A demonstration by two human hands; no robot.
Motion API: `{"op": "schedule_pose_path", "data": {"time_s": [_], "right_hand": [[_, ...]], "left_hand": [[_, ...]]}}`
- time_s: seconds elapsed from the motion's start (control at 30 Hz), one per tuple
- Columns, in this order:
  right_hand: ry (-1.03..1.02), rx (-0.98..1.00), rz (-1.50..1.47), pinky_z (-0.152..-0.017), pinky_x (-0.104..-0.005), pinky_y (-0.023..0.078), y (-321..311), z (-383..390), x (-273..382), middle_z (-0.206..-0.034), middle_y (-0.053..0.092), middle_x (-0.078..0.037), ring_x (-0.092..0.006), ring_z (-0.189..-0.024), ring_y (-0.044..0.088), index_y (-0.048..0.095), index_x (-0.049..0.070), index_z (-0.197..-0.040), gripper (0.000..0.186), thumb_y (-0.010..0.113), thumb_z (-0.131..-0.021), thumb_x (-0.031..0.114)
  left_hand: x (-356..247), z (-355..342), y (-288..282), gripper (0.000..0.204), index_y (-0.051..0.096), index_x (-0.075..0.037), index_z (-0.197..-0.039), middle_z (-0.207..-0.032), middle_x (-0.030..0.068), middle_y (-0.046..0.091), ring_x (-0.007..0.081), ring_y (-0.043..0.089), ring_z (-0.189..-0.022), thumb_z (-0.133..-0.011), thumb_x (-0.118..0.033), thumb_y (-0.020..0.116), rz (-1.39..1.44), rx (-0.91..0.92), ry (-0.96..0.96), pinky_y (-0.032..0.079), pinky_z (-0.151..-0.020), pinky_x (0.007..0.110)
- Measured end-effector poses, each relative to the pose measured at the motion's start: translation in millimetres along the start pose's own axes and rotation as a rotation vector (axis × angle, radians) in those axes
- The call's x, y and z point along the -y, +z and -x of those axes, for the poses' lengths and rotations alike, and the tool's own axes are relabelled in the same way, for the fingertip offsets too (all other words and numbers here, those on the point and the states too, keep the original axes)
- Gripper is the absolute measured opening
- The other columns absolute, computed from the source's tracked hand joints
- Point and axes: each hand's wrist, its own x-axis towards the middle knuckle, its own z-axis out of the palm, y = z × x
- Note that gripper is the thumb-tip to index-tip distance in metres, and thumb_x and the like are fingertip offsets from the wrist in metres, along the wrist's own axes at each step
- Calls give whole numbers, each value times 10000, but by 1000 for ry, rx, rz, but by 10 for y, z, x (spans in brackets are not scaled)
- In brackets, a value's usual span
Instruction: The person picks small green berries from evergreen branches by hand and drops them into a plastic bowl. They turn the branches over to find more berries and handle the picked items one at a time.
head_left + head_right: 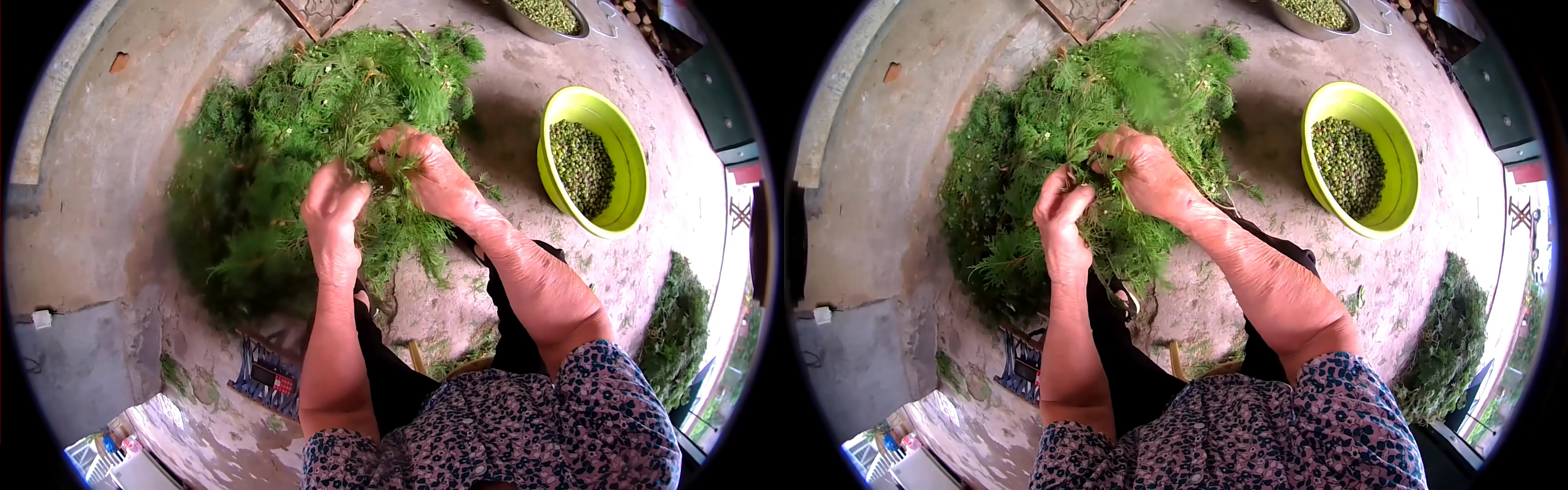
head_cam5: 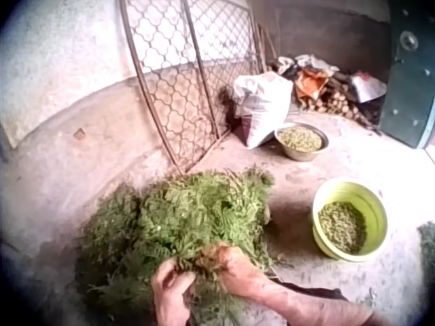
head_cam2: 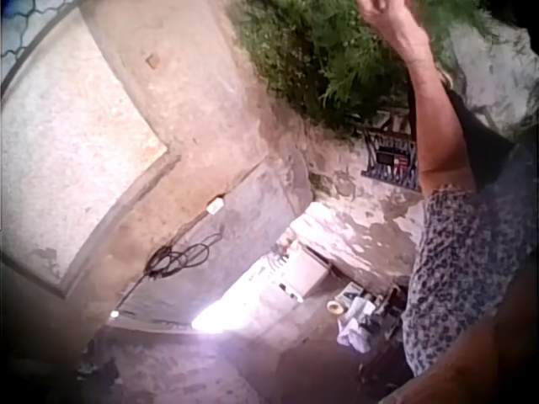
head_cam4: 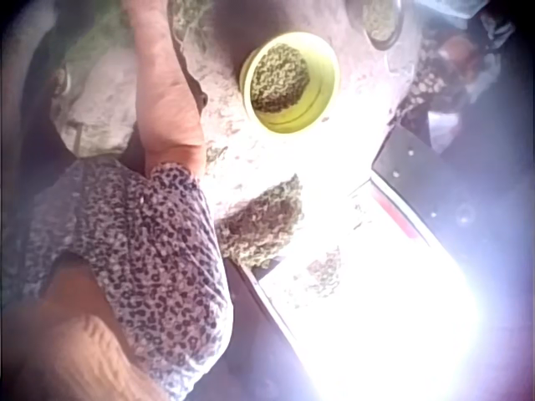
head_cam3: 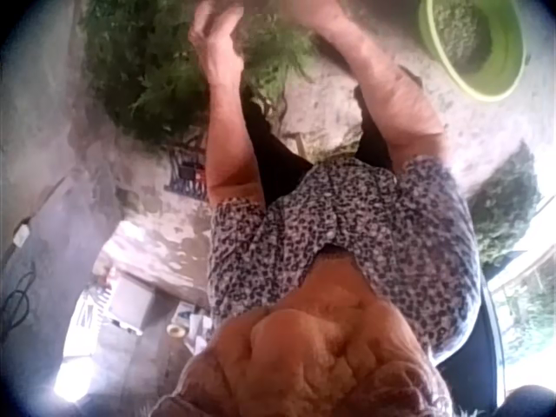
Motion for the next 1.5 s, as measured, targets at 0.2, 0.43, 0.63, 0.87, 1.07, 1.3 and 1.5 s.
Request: {"op": "schedule_pose_path", "data": {"time_s": [0.2, 0.43, 0.63, 0.87, 1.07, 1.3, 1.5], "right_hand": [[110, 60, -155, -687, -341, 464, 99, -5, 122, -801, 603, -127, -245, -762, 598, 600, -9, -898, 133, 565, -783, 47], [687, 77, -1038, -494, -237, 430, -11, -24, 137, -855, 593, -83, -140, -649, 564, 547, 11, -966, 170, 516, -886, 158], [604, -57, -1194, -542, -246, 460, -50, -60, 120, -819, 566, -92, -166, -669, 574, 509, 9, -950, 137, 456, -883, 116], [618, -3, -963, -456, -205, 411, 37, -32, 119, -760, 601, -16, -89, -568, 548, 594, 27, -944, 229, 648, -807, 202], [581, -16, -764, -471, -172, 394, 105, 19, 170, -750, 628, -5, -42, -553, 500, 629, 41, -905, 196, 642, -815, 214], [675, -38, -1019, -430, -199, 368, 53, 7, 136, -726, 587, -39, -85, -524, 491, 590, 27, -832, 174, 557, -876, 192], [596, -184, -1082, -472, -248, 432, -95, -76, 181, -842, 562, -89, -156, -632, 550, 550, 41, -878, 215, 520, -882, 254]], "left_hand": [[5, 16, -11, 37, 592, -48, -782, -681, -59, 496, 36, 409, -603, -758, -47, 620, 59, -109, 2, 328, -543, 194], [16, 9, -29, 71, 636, -24, -798, -670, -30, 536, 57, 436, -617, -766, -83, 612, 113, -72, -37, 335, -569, 201], [21, -10, -141, 136, 630, -2, -888, -719, -4, 563, 61, 494, -636, -803, -87, 566, 302, 7, -161, 376, -547, 200], [143, -15, -269, 308, 518, -14, -1097, -977, 78, 585, 115, 560, -728, -844, -186, 554, 182, 136, -66, 461, -578, 235], [47, 32, -41, 233, 603, -49, -958, -826, -13, 530, 70, 481, -675, -848, -253, 580, 33, -78, -190, 392, -612, 223], [51, 14, -84, 148, 599, -80, -935, -707, -50, 531, 41, 470, -579, -839, -191, 587, 165, -23, -270, 361, -471, 183], [122, -39, -89, 123, 579, -79, -880, -710, -42, 523, 60, 465, -594, -818, -172, 629, 21, -40, -68, 384, -533, 205]]}}
